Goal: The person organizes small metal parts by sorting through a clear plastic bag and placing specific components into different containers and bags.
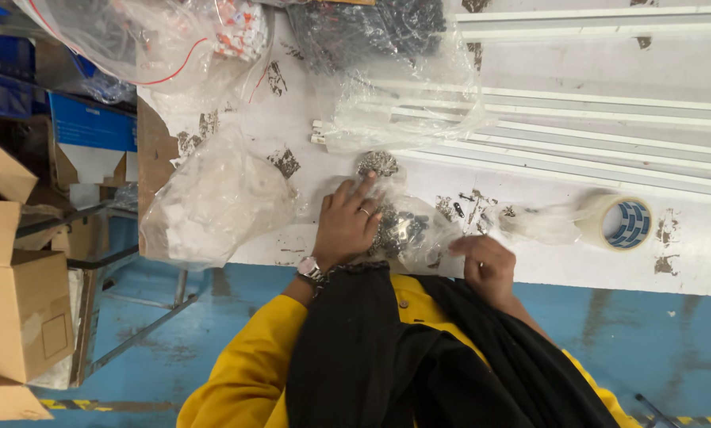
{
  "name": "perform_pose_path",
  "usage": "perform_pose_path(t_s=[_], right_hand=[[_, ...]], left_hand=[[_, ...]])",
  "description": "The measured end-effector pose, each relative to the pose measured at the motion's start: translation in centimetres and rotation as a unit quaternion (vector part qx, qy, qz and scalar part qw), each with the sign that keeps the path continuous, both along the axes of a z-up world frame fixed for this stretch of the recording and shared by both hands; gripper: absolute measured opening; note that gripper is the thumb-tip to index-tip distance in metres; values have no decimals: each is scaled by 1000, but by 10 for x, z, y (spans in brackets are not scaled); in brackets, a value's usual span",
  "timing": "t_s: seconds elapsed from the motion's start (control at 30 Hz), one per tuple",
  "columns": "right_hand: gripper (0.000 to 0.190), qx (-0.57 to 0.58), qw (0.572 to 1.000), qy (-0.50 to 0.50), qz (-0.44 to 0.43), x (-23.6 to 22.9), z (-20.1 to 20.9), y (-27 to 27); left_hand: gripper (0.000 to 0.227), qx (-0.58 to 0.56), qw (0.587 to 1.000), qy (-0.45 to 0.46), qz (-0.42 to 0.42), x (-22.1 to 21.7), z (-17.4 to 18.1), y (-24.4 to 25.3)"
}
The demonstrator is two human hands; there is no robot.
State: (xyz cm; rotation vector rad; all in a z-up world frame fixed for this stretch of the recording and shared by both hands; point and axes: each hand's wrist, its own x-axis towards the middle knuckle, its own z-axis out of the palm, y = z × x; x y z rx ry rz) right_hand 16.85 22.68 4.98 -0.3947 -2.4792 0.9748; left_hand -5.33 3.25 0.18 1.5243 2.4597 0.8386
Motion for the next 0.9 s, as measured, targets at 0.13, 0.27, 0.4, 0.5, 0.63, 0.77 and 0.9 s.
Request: perform_pose_path(t_s=[0.13, 0.27, 0.4, 0.5, 0.63, 0.77, 0.9], right_hand=[[31, -20, 1000, 20, 4, -35, 15, 5], [32, -27, 999, 17, -4, -55, 18, 12], [32, -40, 999, 17, -16, -64, 15, 20], [34, -81, 995, -52, 3, -81, 16, 25], [48, -132, 973, -179, 58, -121, 17, 16], [75, -24, 971, -208, 115, -145, 9, 15], [54, -193, 951, -240, 38, -148, -1, 24]], left_hand=[[31, -6, 999, 50, -4, 18, -7, 2], [31, 28, 998, 42, 46, 36, -8, 3], [31, 46, 997, 34, 47, 34, -9, 3], [31, 52, 997, 26, 51, 32, -11, 6], [34, 51, 998, -6, 40, 24, -11, 7], [42, 53, 998, -15, 20, 2, 0, 4], [16, 113, 979, -104, 134, -13, 14, 27]])
